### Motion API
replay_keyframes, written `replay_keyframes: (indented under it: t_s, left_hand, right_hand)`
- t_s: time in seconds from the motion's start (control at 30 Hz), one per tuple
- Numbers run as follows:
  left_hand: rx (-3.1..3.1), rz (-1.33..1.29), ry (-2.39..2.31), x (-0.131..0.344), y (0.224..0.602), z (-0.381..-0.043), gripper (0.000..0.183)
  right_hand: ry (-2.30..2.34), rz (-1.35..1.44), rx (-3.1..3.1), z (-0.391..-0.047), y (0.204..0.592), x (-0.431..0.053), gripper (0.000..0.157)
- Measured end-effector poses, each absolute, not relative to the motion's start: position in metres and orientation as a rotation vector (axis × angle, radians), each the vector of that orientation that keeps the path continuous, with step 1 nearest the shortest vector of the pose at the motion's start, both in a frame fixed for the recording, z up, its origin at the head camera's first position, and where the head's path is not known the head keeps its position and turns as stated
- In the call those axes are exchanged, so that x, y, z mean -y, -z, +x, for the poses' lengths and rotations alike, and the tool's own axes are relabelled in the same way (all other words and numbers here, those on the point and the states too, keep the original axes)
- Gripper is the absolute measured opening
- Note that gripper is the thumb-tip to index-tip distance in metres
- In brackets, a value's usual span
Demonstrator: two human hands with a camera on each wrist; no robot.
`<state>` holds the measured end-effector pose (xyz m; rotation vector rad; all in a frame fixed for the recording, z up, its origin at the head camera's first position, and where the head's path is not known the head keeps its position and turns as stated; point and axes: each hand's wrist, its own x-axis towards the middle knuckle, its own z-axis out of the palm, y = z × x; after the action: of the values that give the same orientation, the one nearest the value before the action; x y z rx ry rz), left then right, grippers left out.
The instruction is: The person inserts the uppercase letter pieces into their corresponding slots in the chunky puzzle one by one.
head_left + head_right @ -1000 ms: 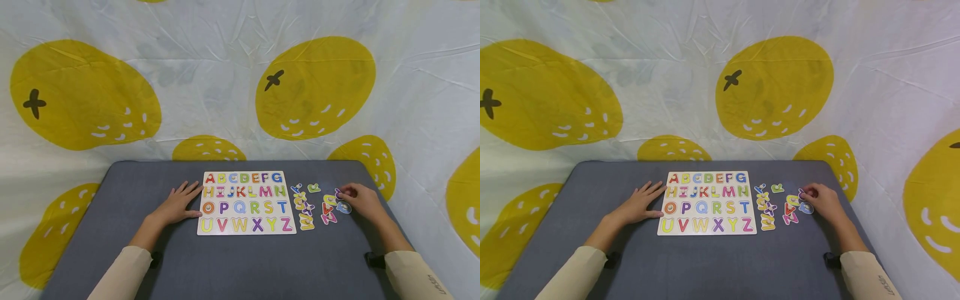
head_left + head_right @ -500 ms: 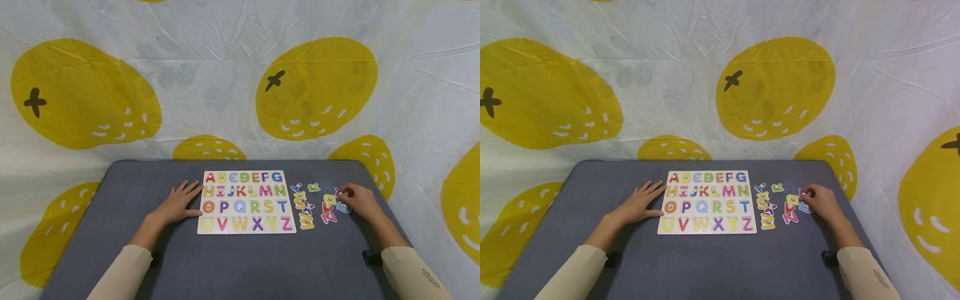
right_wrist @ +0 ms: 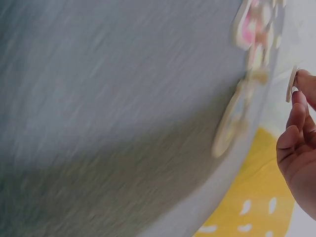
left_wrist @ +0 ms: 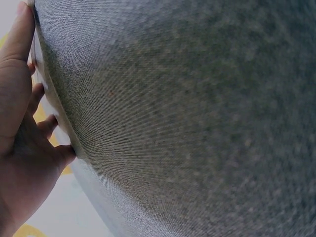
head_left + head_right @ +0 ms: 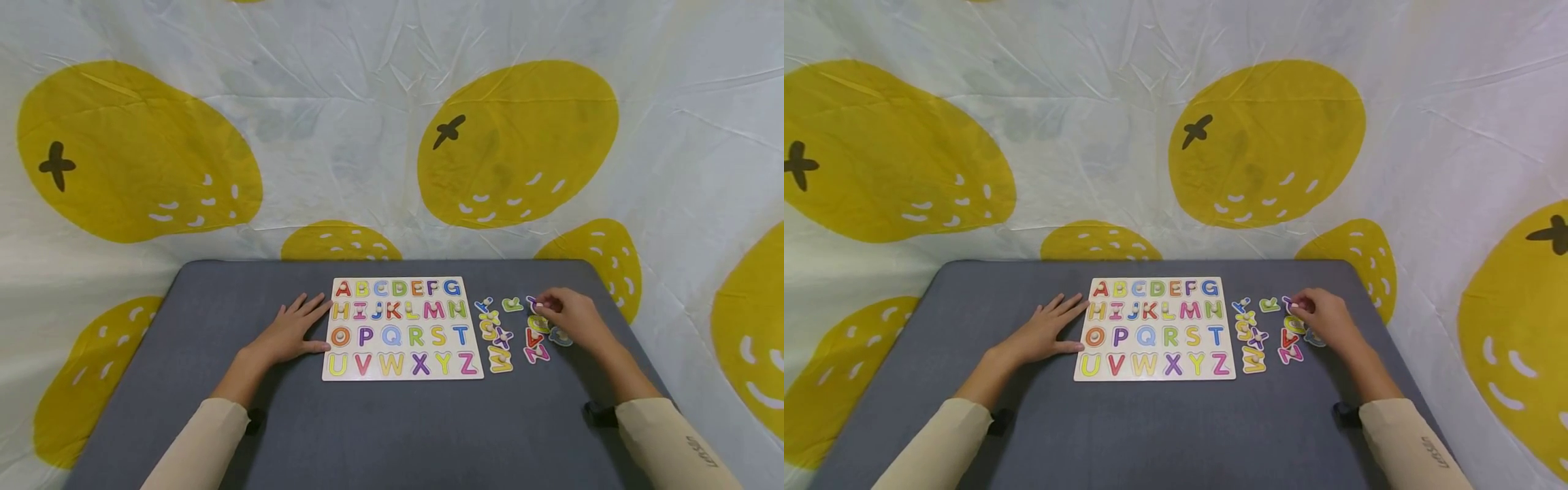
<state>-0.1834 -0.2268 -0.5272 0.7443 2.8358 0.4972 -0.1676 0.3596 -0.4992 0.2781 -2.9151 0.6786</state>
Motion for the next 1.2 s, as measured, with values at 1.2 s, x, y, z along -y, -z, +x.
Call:
replay_keyframes:
  t_s: [1.2]
  left_hand:
    - [-2.838, 0.737, -0.498, 0.226, 0.525, -0.182, 0.095]
  right_hand:
    - [-0.906, 0.949, 2.911, -0.198, 0.492, -0.151, 0.011]
